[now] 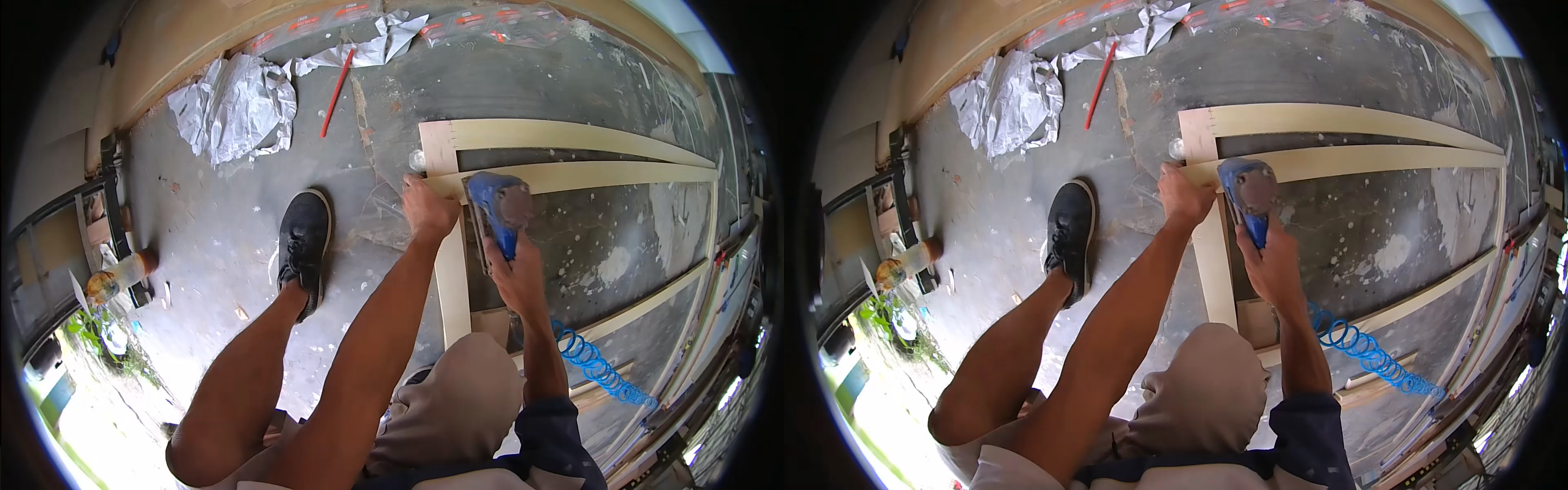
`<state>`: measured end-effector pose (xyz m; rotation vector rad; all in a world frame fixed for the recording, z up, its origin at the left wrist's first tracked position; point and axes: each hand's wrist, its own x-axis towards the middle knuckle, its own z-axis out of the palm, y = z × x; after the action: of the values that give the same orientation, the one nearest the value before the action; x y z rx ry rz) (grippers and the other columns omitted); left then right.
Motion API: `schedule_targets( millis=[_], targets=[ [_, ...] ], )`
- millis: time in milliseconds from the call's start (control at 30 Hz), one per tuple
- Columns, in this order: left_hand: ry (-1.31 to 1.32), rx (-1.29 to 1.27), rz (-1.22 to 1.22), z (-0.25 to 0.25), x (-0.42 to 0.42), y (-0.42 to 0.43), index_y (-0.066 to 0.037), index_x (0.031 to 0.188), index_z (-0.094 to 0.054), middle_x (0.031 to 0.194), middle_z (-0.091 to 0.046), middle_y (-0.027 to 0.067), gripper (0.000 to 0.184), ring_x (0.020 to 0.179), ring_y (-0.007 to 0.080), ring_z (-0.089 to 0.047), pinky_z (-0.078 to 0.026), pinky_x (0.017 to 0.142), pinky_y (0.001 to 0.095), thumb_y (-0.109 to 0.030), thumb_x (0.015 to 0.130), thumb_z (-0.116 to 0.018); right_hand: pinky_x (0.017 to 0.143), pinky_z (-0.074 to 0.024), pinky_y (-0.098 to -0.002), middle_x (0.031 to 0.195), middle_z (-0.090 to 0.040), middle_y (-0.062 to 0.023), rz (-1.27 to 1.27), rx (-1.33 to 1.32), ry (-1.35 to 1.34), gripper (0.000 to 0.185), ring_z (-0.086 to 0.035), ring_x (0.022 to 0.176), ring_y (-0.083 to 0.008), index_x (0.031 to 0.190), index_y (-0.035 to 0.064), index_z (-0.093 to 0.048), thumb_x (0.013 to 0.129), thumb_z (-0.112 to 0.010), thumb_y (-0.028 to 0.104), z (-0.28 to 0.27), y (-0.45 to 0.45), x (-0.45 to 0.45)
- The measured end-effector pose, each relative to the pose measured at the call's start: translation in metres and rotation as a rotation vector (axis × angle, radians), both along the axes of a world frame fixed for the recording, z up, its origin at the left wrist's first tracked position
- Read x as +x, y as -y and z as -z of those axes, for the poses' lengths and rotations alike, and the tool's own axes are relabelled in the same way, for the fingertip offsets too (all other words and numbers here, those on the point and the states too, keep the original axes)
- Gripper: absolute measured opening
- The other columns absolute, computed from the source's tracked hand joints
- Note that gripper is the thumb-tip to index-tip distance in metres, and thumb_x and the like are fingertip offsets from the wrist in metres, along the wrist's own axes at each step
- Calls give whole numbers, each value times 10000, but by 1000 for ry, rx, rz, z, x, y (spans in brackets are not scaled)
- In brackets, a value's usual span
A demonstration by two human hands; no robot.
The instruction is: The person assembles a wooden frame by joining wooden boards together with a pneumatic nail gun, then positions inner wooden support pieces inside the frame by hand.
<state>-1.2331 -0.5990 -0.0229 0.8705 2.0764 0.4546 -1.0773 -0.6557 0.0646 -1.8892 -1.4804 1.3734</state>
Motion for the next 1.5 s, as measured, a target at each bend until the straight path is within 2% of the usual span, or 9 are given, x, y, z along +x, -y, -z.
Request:
schedule_targets(
  millis=[67,133,233,367,567,767,1033,1333,1500],
  targets=[
    [4,-7,-18,-5,3,4,52,1112,-466,1120,-597,250,714,1097,412,-606,-514,949,461,-230,629,-910,515,-429,-333,614,-521,-94,-98,3,142,247,-484,518,-140,1133,15,-580,938,-657,146,7,5,1],
    [-1,25,-34,-5,1,-6,56,1112,-455,1131,-585,254,701,1108,412,-599,-513,952,459,-207,637,-898,523,-434,-360,630,-544,-142,-80,105,72,238,-493,498,-230,1124,10,-579,934,-649,136,8,1,-4],
    [2,31,-16,-8,1,-5,58,1101,-451,1109,-594,263,659,1091,419,-607,-517,948,458,-175,654,-875,542,-454,-362,671,-604,-171,-44,15,-11,232,-548,521,-274,1118,11,-590,924,-655,119,5,-2,-2],
    [43,-23,11,-1,-1,-3,69,1111,-423,1121,-589,273,657,1101,430,-598,-505,961,455,-173,676,-851,565,-471,-358,705,-623,-181,26,-38,-2,223,-568,547,-277,1113,13,-594,917,-658,96,-8,1,-6],
    [1,-53,58,-15,-5,-9,77,1135,-431,1129,-620,291,720,1093,440,-622,-514,958,465,-238,665,-877,570,-467,-343,691,-581,-139,-77,145,49,193,-499,547,-219,1080,3,-598,924,-656,101,14,5,-3],
    [32,-125,132,-16,-16,-16,77,1153,-453,1131,-636,295,770,1110,428,-627,-514,972,458,-294,639,-888,534,-453,-328,676,-582,-125,20,-19,86,197,-486,532,-161,1065,-2,-593,919,-666,109,-16,20,-5],
    [42,-191,226,-22,-26,-29,51,1172,-537,1105,-680,237,738,1084,392,-661,-541,953,434,-305,622,-877,500,-403,-271,652,-556,-12,182,-134,-32,140,-457,548,-63,1029,-11,-599,944,-648,89,-7,43,4],
    [30,-198,247,-16,-28,-34,26,1127,-624,1129,-695,212,682,1094,363,-671,-556,938,420,-281,583,-901,549,-461,-309,662,-605,-98,85,43,68,174,-532,555,-131,1023,-24,-603,896,-673,73,19,41,2],
    [23,-236,253,-25,-30,-40,-11,1152,-644,1142,-698,192,682,1104,336,-674,-564,933,415,-277,580,-904,536,-451,-311,655,-598,-98,94,-37,57,169,-529,557,-118,959,-41,-589,891,-679,86,7,38,-3]
  ],
)
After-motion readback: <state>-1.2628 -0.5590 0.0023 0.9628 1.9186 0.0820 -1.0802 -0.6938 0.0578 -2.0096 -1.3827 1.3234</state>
